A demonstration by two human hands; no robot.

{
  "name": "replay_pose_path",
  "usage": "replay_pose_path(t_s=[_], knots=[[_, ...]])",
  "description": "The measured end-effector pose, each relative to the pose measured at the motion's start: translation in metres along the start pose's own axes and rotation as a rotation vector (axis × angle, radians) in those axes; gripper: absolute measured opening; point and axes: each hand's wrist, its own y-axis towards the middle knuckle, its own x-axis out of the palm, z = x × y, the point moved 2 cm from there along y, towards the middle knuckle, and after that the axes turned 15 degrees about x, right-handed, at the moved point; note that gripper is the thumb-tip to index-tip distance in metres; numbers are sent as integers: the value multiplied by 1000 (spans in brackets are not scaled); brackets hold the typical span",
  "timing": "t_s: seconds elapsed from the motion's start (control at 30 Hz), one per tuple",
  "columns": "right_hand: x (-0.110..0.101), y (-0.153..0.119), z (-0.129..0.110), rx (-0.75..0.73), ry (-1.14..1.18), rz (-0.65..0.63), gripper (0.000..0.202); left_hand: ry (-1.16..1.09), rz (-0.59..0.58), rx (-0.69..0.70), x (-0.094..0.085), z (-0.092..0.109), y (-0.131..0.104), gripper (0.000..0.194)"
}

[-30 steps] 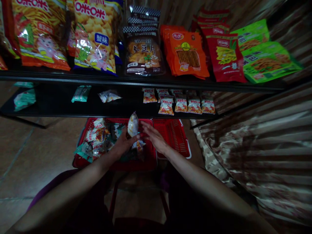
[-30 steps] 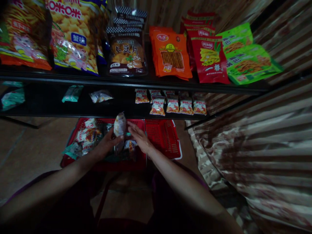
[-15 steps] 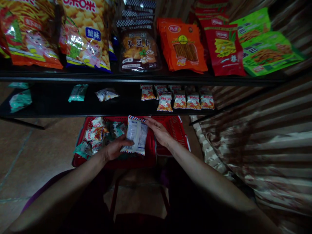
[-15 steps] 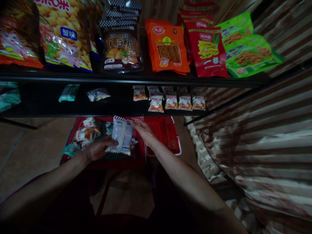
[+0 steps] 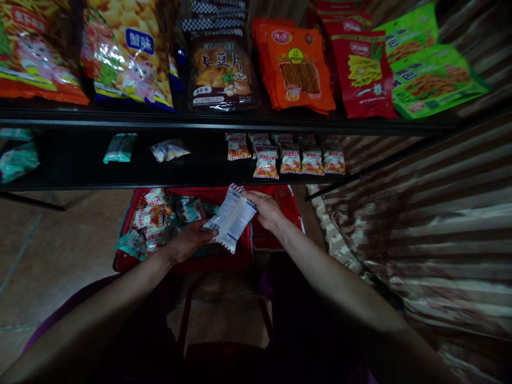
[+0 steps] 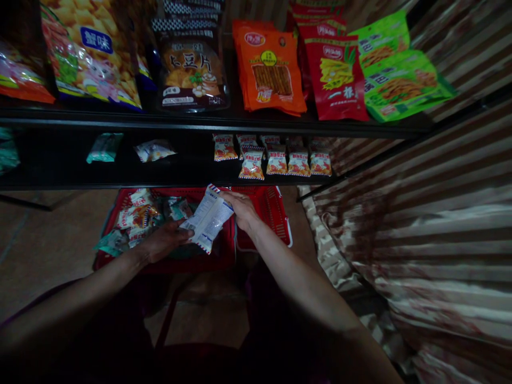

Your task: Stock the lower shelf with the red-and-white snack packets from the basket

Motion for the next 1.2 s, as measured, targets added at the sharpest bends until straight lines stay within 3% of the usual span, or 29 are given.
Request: replay_pose_path(t_s=[0.47,0.87,1.2], knots=[[0,6,1,24,42,-43,21,137,-3,64,4,4,-5,21],[3,11,1,-9,28,-15,28,8,-71,19,1,10,-2,29],[5,13,0,51,-23,-70,29,-33,-31,43,3,12,6,32]])
